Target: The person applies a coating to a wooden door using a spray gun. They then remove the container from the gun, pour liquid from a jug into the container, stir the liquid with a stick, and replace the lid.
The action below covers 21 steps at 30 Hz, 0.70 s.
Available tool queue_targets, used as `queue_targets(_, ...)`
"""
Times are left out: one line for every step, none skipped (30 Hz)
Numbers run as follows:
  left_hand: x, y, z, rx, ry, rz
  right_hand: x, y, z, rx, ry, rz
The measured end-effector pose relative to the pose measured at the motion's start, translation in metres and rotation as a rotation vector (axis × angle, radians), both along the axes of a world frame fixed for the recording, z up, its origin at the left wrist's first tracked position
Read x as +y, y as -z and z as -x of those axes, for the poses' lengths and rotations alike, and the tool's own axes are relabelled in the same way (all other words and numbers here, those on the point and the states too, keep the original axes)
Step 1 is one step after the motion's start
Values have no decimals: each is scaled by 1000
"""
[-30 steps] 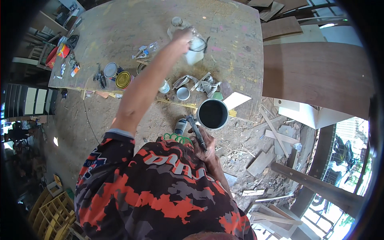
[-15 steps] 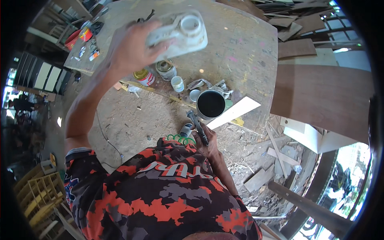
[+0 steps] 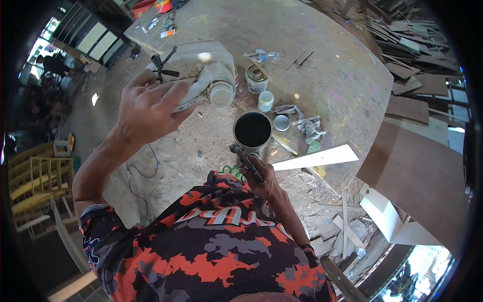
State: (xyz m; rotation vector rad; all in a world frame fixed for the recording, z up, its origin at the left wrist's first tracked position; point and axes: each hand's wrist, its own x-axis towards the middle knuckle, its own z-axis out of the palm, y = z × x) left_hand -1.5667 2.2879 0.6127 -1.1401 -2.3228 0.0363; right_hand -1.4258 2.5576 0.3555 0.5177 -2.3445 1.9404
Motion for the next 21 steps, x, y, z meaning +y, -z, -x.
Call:
queue_targets(-5,3,-4,13,-9,22,-3,-1,2,-12,-22,-3)
queue_targets(-10,6,-6,22,-22,43,-6,-2,5,-8,-60,-20)
queue_targets(-14,9,-8,21,-33,44,-9,-2,7,-3,-98,-36)
queue_targets(-18,12,-10,30,-63,84,-13,-2,10,-6,-112,-35)
queue_targets(-21,15,-12,41,-96,127,-15,-2,12,-19,-163,-30)
queue_targets(-25,17,-14,39,-103,124,-18,-2,14,-29,-213,-26)
queue_targets(-28,19,-15,45,-123,158,-21,-1,16,-31,-223,-25)
queue_targets(-32,20,-17,60,-137,184,-24,-1,17,-14,-245,-28)
queue_targets(-33,23,-17,50,-151,192,-25,-1,19,3,-266,-33)
queue_targets(-35,25,-18,92,-137,188,-28,-1,20,2,-277,-32)
queue_targets(-37,26,-19,133,-120,178,-30,-2,21,-9,-291,-34)
queue_targets(-40,27,-19,134,-131,183,-32,-2,21,-26,-305,-43)
queue_targets(-42,27,-21,177,-121,202,-33,-4,21,-18,-312,-38)
queue_targets(-44,28,-22,222,-113,215,-34,-6,20,-35,-315,-38)
queue_targets(-45,28,-22,222,-118,221,-36,-8,20,-50,-316,-38)
queue_targets(-45,29,-23,229,-115,218,-38,-11,20,-48,-322,-39)
queue_targets(-46,29,-23,244,-112,216,-39,-13,20,-41,-302,-19)
queue_targets(-47,29,-23,240,-118,215,-41,-15,20,-32,-282,1)
queue_targets(-48,29,-22,269,-104,209,-43,-18,20,-28,-287,-1)
queue_targets(-48,28,-23,299,-89,203,-44,-20,20,-9,-283,-14)
queue_targets(-49,28,-23,302,-91,202,-45,-22,20,14,-275,-26)
